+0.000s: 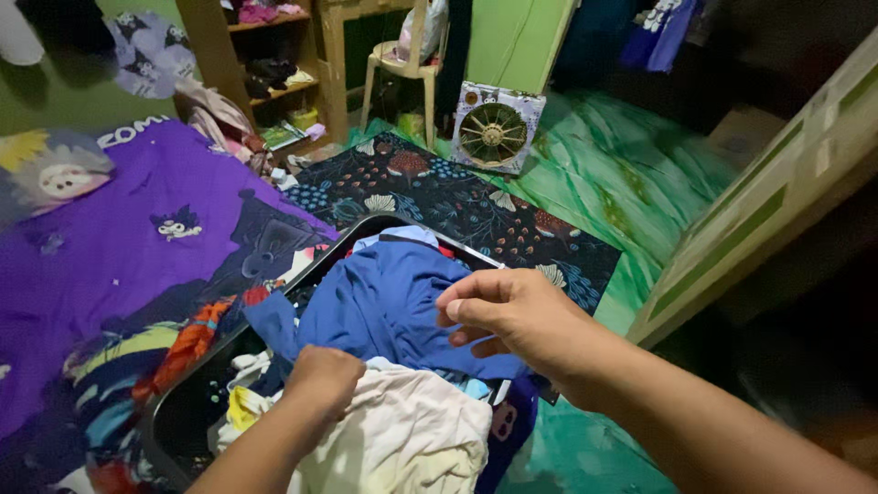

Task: The person takes a pair of shorts from a laundry basket, places them on a hanger, and hangs them in a closet before sorting through other clothes in the basket.

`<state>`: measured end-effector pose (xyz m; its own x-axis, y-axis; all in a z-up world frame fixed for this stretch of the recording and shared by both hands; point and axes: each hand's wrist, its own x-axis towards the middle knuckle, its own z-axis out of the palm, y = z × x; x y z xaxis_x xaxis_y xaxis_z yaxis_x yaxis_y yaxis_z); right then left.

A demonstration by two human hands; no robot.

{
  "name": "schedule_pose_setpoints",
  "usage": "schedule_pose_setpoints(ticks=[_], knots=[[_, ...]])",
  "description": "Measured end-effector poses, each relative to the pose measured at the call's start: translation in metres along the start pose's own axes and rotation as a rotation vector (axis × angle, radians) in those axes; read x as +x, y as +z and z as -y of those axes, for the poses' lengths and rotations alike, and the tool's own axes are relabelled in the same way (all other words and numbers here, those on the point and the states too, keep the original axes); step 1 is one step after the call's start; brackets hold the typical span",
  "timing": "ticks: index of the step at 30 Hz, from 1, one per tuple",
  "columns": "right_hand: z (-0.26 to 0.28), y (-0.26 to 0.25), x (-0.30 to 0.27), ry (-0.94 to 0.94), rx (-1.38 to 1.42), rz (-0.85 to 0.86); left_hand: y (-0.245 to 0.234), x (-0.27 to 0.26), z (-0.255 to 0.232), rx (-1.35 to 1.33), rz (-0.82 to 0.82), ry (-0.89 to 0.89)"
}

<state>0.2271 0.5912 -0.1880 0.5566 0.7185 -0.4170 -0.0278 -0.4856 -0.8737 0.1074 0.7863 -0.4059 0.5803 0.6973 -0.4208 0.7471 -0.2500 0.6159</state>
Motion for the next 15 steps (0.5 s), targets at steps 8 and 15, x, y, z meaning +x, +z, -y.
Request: schedule_pose_setpoints(ticks=[8,15], knots=[[-0.008,0.008,-0.005,0.052,0.008,0.054,0.008,-0.014,0.041,-0.09,0.135,-0.167],[-0.024,0.011,-0.011,0.074,-0.012,0.092,0.025,-0.02,0.101,-0.039,0.002,-0.14]])
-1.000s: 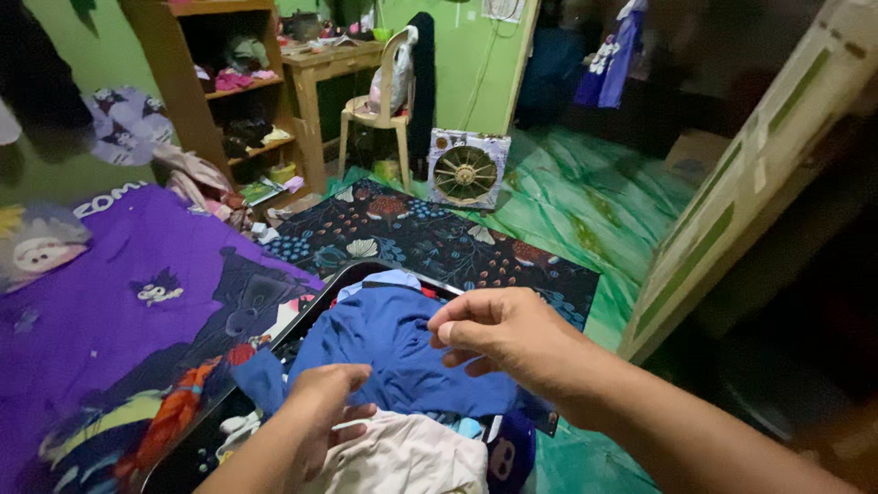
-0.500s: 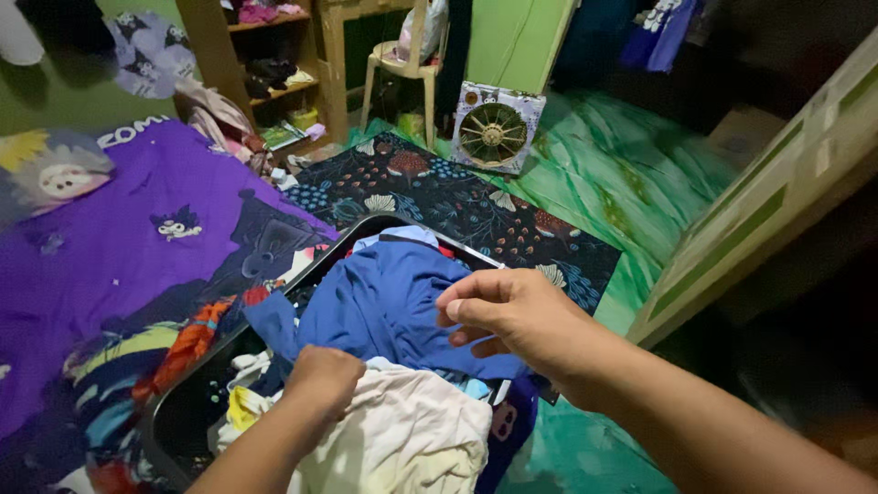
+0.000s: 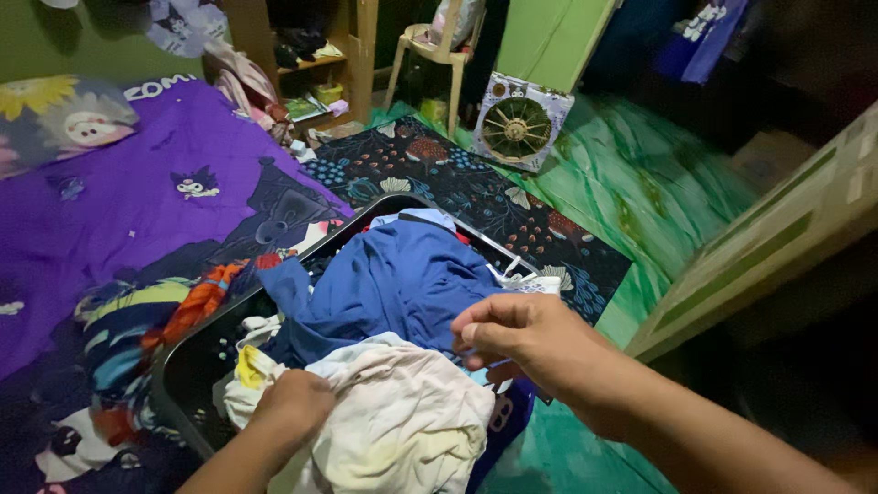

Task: The person takes a pair of shorts from a laundry basket, places them on a hanger, and hangs them in a closet before sorting through other clothes in the basket.

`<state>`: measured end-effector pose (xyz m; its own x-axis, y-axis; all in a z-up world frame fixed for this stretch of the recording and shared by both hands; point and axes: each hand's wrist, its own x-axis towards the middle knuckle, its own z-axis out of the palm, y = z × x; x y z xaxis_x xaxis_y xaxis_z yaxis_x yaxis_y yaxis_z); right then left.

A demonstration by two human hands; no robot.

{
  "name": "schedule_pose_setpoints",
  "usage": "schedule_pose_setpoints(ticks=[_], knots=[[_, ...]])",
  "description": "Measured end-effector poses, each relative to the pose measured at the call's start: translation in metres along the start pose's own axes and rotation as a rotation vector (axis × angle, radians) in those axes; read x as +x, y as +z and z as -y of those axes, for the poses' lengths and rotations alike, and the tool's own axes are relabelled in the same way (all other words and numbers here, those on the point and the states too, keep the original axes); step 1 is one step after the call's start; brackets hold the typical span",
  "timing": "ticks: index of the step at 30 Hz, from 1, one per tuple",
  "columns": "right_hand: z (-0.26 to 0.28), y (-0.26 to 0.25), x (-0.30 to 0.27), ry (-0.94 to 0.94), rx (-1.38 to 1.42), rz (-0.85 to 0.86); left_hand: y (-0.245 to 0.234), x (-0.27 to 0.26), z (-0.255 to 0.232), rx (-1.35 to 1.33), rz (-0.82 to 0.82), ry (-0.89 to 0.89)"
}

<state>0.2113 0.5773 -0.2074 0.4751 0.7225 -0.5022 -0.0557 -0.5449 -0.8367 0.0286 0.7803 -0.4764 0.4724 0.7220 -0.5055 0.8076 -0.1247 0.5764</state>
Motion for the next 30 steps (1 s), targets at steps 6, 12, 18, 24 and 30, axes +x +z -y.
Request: schedule_pose_setpoints(ticks=[6,12,18,24,30], knots=[[-0.008,0.01,0.002,-0.01,-0.036,0.025,-0.021,-0.011,-0.045,-0.298,-0.222,0.21],[-0.004,0.027,0.009,0.026,-0.185,-0.045,-0.055,-0.048,-0.124,-0.561,-0.154,0.495],[-0.014,0.031,0.019,-0.003,-0.201,-0.027,-0.072,-0.109,-0.17,-0.806,0.088,0.575],[-0.024,0.028,0.035,-0.047,-0.149,-0.067,-0.094,-0.126,-0.189,-0.981,0.33,0.613],[-0.002,0.024,0.019,-0.141,-0.14,-0.255,-0.106,-0.116,-0.189,-0.834,0.284,0.764]])
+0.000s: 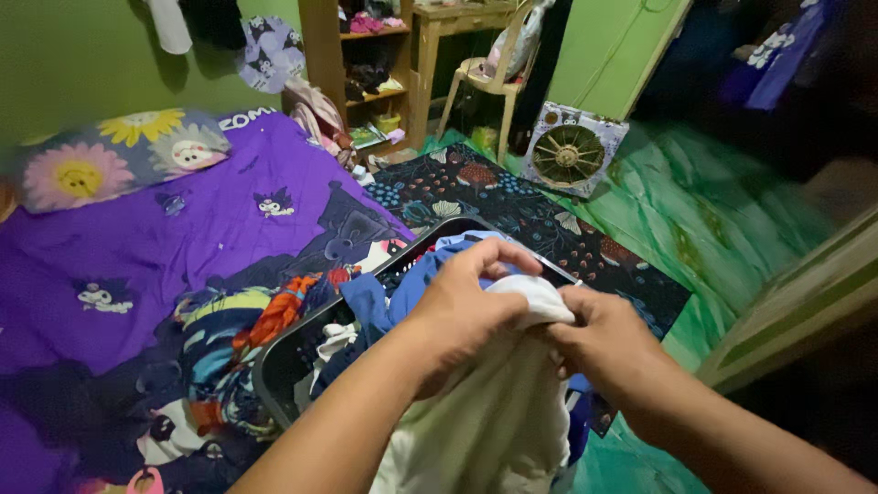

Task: The person takes a pair of shorts from a laundry basket, places them on a hanger, and hangs them in a closet before sorting through other clothes in the basket.

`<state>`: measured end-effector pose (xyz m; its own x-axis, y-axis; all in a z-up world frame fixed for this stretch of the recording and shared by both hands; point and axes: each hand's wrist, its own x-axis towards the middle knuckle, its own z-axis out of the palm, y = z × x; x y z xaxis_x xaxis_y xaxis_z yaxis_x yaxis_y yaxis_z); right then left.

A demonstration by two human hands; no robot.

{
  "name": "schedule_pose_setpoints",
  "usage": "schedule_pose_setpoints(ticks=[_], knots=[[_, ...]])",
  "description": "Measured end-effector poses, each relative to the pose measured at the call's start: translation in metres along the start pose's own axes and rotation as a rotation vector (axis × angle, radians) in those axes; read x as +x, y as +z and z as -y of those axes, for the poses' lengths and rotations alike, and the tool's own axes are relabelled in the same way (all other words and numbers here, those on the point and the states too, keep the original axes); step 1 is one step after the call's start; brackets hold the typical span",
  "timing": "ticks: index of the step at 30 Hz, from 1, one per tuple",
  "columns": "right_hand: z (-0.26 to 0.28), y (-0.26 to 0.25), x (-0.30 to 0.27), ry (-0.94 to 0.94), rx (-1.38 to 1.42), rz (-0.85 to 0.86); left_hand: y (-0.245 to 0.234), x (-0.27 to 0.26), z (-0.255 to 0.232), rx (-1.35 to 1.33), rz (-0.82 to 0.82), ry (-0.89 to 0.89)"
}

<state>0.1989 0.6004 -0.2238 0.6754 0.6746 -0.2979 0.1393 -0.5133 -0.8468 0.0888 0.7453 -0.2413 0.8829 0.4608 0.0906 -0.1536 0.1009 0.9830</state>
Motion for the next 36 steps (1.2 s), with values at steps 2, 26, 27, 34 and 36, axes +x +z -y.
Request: schedule_pose_setpoints(ticks=[2,26,27,34,36], knots=[[0.01,-0.001,-0.003,-0.067,0.014,-0.029,-0.004,-0.005,-0.002,0.216,0.039,-0.048],[0.052,0.025,-0.022,-0.178,0.235,0.032,-0.032,-0.001,-0.049,-0.473,-0.216,-0.596],[0.05,0.028,-0.026,-0.125,0.264,0.042,-0.033,0.0,-0.05,-0.468,-0.215,-0.599],[0.033,0.034,-0.03,-0.534,0.419,0.135,-0.032,0.016,-0.07,-0.858,0.012,-0.376],[0.024,0.035,-0.022,-0.196,0.321,0.074,-0.03,0.021,-0.077,-0.901,0.135,-0.334]])
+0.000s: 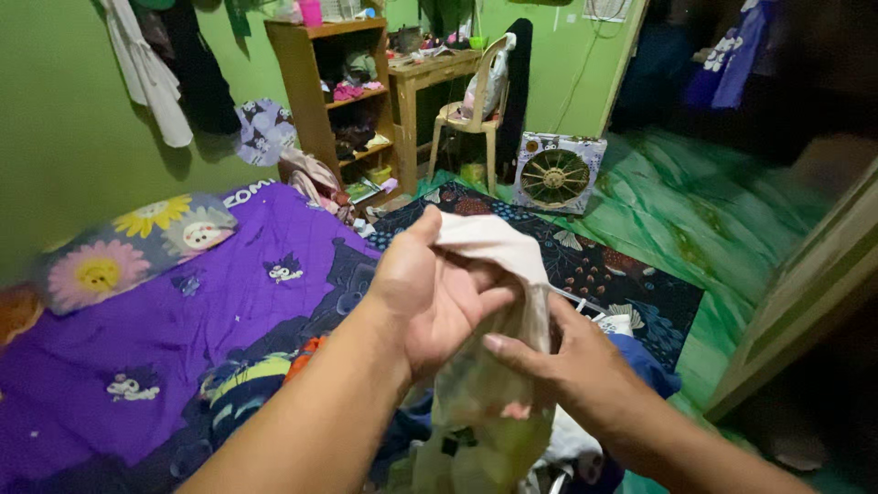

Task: The person takes a pair of shorts from a laundry basket, places them on a hanger, and hangs them in a closet before sorting through other clothes in the basket.

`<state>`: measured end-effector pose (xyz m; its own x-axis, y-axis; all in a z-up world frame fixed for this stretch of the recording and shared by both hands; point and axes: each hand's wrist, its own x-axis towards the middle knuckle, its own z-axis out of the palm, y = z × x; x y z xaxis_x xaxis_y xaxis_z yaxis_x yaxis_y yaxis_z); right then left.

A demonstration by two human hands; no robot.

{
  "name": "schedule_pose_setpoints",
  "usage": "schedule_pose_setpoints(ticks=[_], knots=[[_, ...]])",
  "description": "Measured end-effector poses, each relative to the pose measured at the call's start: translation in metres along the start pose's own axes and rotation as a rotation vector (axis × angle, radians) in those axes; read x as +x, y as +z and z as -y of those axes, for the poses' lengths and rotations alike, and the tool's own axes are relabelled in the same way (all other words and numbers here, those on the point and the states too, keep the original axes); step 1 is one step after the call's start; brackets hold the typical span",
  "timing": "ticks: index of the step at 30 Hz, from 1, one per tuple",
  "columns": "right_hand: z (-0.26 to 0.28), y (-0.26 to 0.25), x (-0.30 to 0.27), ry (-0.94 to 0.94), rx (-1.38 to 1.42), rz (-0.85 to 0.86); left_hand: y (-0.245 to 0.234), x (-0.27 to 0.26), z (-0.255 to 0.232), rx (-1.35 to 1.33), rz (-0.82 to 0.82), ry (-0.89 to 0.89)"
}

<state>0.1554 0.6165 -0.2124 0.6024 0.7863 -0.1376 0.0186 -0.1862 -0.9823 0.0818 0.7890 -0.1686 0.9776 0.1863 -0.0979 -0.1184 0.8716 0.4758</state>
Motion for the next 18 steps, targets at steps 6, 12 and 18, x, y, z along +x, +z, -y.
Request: schedule_pose_setpoints(ticks=[6,12,18], knots=[[-0.006,-0.042,0.025,0.02,-0.182,-0.278,0.006,0.008,-0.019,0.179,-0.032,0.112],[0.017,-0.078,0.039,-0.159,-0.259,-0.443,-0.01,0.005,-0.027,0.574,-0.399,0.346],[0.046,-0.07,0.035,0.025,-0.059,-0.382,0.003,-0.014,-0.015,1.117,-0.612,0.289]])
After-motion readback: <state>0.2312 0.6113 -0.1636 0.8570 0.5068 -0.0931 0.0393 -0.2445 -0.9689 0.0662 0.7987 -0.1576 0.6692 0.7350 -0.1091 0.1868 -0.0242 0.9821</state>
